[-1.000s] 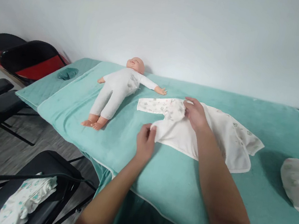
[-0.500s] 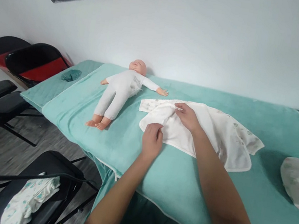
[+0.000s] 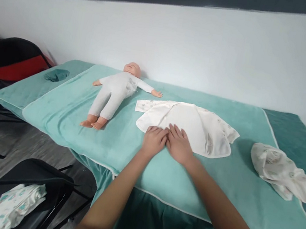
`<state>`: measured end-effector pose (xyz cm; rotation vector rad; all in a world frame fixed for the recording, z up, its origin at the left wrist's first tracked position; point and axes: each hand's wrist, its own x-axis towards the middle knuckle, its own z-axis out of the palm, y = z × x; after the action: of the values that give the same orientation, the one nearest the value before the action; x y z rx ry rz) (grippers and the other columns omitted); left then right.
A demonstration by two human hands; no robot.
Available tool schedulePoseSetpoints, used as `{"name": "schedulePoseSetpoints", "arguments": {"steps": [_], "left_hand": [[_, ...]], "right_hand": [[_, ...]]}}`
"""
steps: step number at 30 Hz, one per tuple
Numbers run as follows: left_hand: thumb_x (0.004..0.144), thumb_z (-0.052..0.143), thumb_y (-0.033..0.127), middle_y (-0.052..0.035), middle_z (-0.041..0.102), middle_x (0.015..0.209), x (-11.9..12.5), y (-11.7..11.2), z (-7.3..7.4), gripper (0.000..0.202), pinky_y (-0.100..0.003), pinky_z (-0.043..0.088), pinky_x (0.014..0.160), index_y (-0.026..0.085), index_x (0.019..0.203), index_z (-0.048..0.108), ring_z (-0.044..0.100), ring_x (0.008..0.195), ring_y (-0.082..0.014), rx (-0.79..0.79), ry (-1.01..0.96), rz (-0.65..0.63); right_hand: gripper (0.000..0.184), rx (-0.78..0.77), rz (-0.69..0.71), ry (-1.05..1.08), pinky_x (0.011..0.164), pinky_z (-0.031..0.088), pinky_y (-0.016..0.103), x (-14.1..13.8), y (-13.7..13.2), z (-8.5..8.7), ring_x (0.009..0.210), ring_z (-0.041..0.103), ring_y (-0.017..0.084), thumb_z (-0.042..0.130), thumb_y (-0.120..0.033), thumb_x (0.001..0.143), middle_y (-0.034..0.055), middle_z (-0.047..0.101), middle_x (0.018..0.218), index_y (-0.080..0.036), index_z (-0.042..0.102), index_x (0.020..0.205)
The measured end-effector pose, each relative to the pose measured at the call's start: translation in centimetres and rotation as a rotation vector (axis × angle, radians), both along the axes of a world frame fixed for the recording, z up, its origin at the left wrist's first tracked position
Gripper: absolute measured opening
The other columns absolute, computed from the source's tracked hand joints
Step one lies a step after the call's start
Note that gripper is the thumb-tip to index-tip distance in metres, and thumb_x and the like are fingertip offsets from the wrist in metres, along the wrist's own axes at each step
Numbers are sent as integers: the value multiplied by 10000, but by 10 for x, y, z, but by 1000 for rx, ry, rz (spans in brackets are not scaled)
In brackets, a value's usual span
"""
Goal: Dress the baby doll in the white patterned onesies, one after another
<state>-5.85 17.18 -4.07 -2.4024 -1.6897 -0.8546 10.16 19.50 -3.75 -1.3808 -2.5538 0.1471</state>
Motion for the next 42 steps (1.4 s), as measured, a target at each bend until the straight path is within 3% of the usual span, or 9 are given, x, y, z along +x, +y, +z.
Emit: {"name": "schedulePoseSetpoints", "arguments": {"steps": [5, 8, 11, 14, 17, 22, 30, 35, 42], "left_hand": [[934, 503, 150, -48, 743, 872, 1, 2, -2, 217, -383, 417, 817, 197, 971, 712, 645, 881, -229, -18, -14, 47], [912, 503, 122, -50, 752, 891, 2, 5, -4, 234, -379, 436, 815, 190, 989, 713, 655, 883, -228, -27, -34, 64], [904, 489, 109, -51, 755, 882, 1, 8, -7, 255, -372, 448, 813, 194, 984, 716, 662, 868, -223, -25, -42, 81], [895, 489, 104, -51, 749, 858, 1, 10, -8, 254, -361, 451, 796, 196, 969, 714, 667, 848, -218, -11, -50, 91], [894, 492, 103, -50, 750, 860, 0, 11, -10, 245, -358, 454, 792, 198, 965, 707, 670, 847, -216, -6, -65, 87], [896, 485, 98, -45, 761, 898, -1, 11, -12, 250, -353, 460, 801, 200, 967, 701, 669, 845, -212, 18, -90, 87], [902, 480, 103, -62, 760, 911, -2, 7, -11, 251, -352, 476, 807, 196, 974, 703, 674, 867, -214, 4, -118, 69], [920, 477, 114, -67, 759, 938, -4, 1, -8, 245, -359, 505, 848, 190, 990, 700, 672, 893, -213, -5, -126, 22], [931, 476, 121, -69, 741, 890, -2, -7, -6, 249, -379, 534, 870, 189, 975, 712, 668, 882, -206, -44, -242, -31]], "right_hand": [[511, -186, 227, 199, 1267, 232, 559, 23, -40, 10, 1532, 329, 277, 459, -357, 1027, 124, 382, 1621, -169, 511, 1499], [443, -396, 251, 503, 1186, 410, 470, 58, -25, 28, 1367, 549, 241, 484, -427, 1013, 82, 589, 1462, -231, 613, 1389], [388, -122, -190, 663, 1106, 475, 439, 115, 10, 40, 1259, 607, 251, 505, -422, 980, 98, 662, 1333, -205, 676, 1253], [451, 209, -720, 465, 1130, 408, 529, 173, 40, 33, 1278, 553, 331, 573, -332, 885, 187, 625, 1315, -121, 642, 1278], [572, 104, -1030, 348, 1049, 444, 540, 205, 46, 17, 1195, 574, 377, 614, -412, 857, 250, 616, 1253, -56, 602, 1303], [456, -22, -964, 382, 918, 500, 447, 204, 41, 7, 952, 636, 299, 574, -425, 872, 123, 691, 1000, -172, 652, 1243], [472, 413, -868, 446, 1077, 444, 479, 208, 45, -3, 1193, 553, 332, 533, -328, 821, 226, 606, 1229, -118, 694, 1211], [464, 190, -624, 344, 1121, 418, 569, 179, 32, -5, 1273, 569, 319, 430, -365, 916, 173, 644, 1333, -150, 670, 1249], [519, 240, -722, 274, 1151, 311, 724, 159, -6, -3, 1362, 535, 407, 395, -405, 937, 176, 577, 1452, -208, 648, 1346]]}}
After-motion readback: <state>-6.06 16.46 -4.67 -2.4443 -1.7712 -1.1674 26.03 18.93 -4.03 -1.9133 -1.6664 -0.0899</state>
